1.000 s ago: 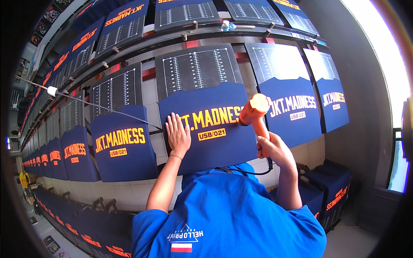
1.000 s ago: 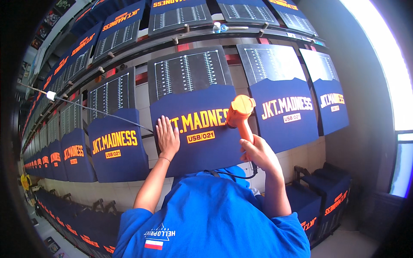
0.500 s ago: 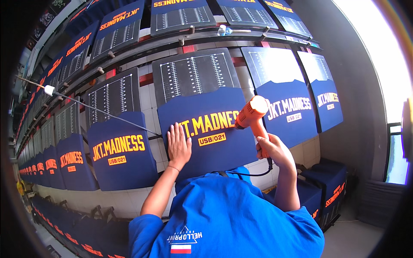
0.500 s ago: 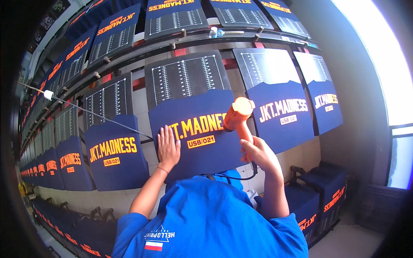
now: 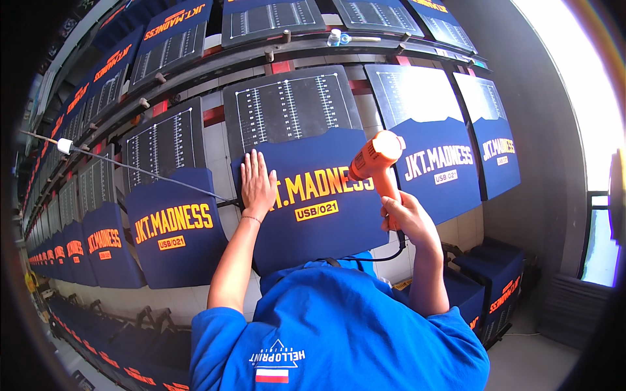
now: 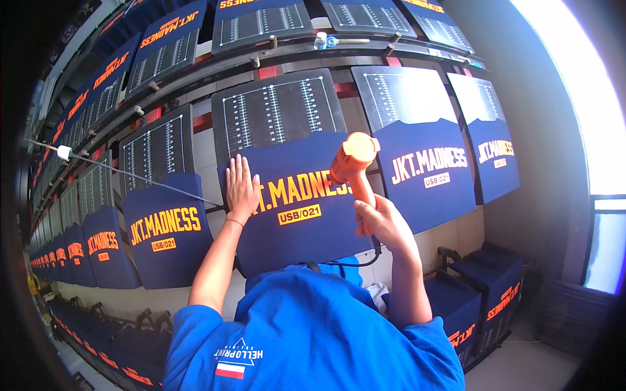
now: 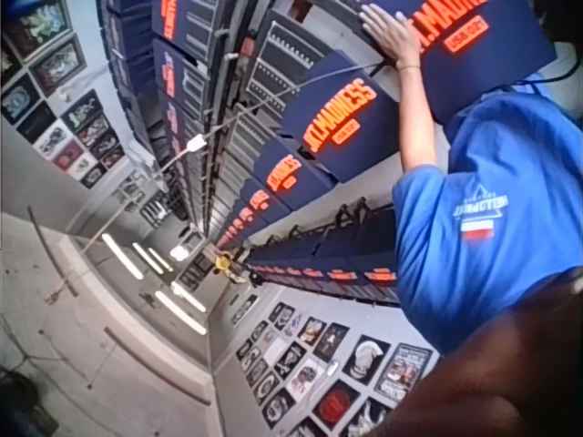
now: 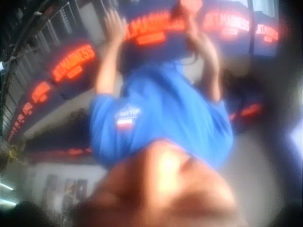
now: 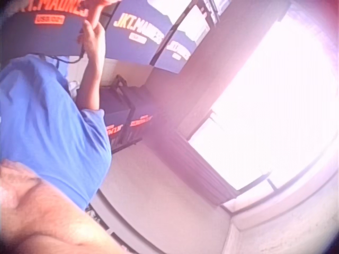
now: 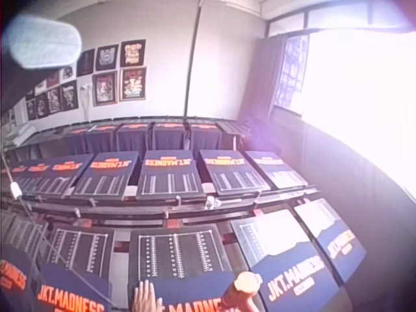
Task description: The person uses a heat gun to dry the ink on navy blue t-shirts that are mounted on a large printing rack.
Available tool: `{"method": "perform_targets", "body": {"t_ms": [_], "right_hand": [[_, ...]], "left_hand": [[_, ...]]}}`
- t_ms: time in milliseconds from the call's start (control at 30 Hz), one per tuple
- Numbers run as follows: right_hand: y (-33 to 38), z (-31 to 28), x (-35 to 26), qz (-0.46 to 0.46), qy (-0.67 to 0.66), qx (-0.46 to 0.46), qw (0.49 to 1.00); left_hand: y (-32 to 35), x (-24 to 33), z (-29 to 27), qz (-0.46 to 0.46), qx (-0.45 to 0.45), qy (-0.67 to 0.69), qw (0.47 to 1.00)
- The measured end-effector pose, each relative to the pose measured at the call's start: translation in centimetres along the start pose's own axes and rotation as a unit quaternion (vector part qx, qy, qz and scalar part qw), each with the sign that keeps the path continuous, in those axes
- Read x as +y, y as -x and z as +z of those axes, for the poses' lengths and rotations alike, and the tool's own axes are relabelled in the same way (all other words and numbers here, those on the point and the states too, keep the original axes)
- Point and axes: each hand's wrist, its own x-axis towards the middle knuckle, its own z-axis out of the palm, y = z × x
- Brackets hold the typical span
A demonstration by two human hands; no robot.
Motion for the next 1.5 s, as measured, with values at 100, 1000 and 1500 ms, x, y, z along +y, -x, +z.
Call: {"method": "perform_targets", "body": {"t_ms": [100,1000,1500], "right_hand": [[-0.5,0.3,-0.2,-0.002,0.01,0.002,1.0],[-0.7,-0.6,1.4,-0.02,-0.053,0.072,0.996],[-0.6,-0.9,1.2,-0.007,-0.067,0.063,0.996]], "left_hand": [[2.5,1.3,-1.1,0.008,-0.016,0.023,1.0],[0.9,-1.0,-0.4,-0.029,-0.001,0.001,1.0],[12.1,2.9,-3.2,0.029,-0.086,0.057,0.994]]}}
